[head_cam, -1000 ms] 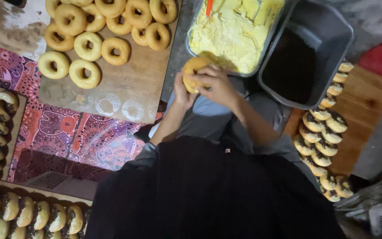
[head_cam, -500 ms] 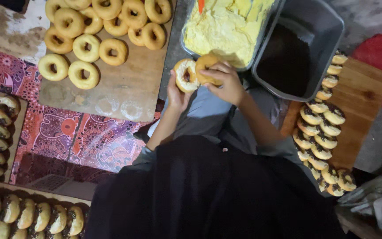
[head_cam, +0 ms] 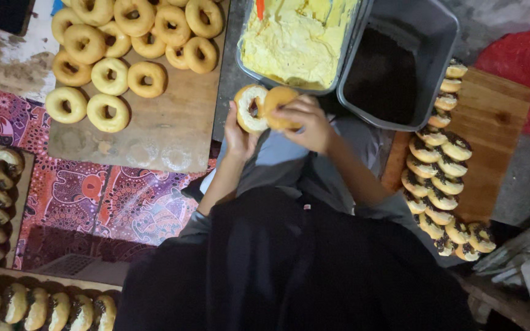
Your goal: The person picks up plain donuts, fills them with a yellow cream using their fingers, and then places them into a tray of dark topping. The finished donuts are arranged in rows on a wooden board.
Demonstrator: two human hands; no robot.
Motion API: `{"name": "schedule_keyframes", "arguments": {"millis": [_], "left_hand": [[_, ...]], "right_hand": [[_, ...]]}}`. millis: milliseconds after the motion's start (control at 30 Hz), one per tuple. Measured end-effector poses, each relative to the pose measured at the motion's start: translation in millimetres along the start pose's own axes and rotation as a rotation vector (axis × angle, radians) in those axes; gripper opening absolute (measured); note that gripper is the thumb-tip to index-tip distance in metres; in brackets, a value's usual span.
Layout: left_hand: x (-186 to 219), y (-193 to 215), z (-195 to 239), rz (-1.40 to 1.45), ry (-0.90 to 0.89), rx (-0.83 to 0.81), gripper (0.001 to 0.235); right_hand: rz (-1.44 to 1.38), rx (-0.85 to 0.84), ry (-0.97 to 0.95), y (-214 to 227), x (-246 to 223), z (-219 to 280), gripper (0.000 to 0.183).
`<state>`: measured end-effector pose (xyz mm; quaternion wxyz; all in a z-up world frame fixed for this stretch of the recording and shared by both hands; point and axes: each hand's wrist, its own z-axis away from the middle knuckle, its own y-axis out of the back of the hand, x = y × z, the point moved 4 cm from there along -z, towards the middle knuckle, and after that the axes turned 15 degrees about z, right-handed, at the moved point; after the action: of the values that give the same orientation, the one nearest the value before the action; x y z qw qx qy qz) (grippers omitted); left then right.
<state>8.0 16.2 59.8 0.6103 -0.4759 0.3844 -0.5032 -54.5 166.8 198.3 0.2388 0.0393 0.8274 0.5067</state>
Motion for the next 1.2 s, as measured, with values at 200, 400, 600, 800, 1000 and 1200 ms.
{"name": "schedule_keyframes", "arguments": {"millis": [200, 400, 600, 800, 1000, 1200], "left_hand": [[-36, 4, 6, -0.067, 0.06, 0.054, 0.059], [-54, 8, -3, -0.149, 0.136, 0.03, 0.061], [-77, 31, -24, -0.14, 0.204, 0.029, 0.06], [-133, 94, -28, -0.159, 0.26, 0.103, 0.057], [-138, 130, -37, -0.185, 0.243, 0.186, 0.053], [-130, 128, -34, -0.227, 0.286, 0.146, 0.057]], "right_hand": [[0.016, 0.174, -0.142, 10, 3, 8, 0.048], [-0.012, 0.287, -0.472, 17, 23, 21, 0.053], [-0.087, -0.061, -0.273, 17, 79, 61, 0.064], [-0.699, 0.493, -0.945, 14, 303, 138, 0.041], [-0.54, 0.358, -1.103, -67, 399, 189, 0.049], [0.311, 0.271, -0.906, -54, 369, 206, 0.04]]}}
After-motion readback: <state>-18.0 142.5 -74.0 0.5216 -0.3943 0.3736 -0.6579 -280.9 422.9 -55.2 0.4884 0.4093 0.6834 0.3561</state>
